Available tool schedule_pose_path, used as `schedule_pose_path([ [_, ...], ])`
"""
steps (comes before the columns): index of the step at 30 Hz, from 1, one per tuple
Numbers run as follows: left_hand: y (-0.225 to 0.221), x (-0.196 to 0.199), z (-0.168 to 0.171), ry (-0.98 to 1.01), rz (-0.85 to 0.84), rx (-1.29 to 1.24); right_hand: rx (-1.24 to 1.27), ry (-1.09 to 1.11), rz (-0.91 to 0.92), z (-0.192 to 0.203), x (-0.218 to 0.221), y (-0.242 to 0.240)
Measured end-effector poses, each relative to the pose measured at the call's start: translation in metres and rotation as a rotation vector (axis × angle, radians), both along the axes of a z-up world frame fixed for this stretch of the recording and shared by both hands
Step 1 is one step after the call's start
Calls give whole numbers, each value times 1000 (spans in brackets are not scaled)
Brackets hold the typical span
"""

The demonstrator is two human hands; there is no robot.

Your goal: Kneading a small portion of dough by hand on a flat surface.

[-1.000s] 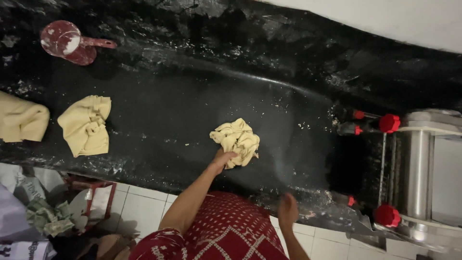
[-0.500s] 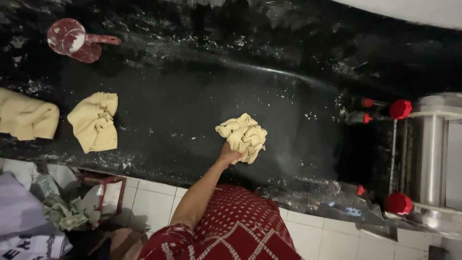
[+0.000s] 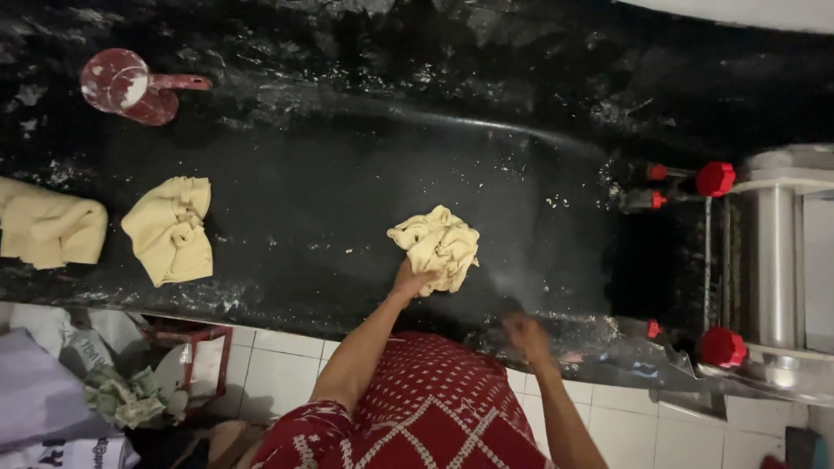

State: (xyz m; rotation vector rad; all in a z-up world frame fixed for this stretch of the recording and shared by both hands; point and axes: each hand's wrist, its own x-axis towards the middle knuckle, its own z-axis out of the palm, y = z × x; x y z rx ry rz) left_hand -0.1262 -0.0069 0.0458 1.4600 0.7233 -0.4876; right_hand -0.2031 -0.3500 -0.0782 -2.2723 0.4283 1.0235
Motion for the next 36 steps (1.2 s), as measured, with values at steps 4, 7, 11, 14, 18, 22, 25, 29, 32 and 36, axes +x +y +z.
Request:
schedule_pose_path([
  [4,4,2,-45,-4,-140,10,333,-315,-173,70,96,91],
  [7,7,4,-44,-18,-113,-68,459,-287,-319,62,144,133],
  [11,19,7,-31,108,-53,-164,645,-328,-335,30,173,147],
  [14,18,7,-85,73,-60,-94,552,-234,-295,29,181,162],
  [18,9,9,-85,4,-40,-14,279,-214,-84,38,172,180],
  [22,7,12,-16,-51,-109,118,439,-317,-14,37,171,178],
  [25,5,13,-4,-46,-65,115,359,-330,-8,51,176,175],
  [29,13,27,-13,92,72,-77,246,-382,91,29,183,169],
  [32,14,27,-10,-33,110,-114,65,-234,150,24,190,172],
  [36,18,18,-29,-206,84,-214,51,-209,133,14,199,171],
])
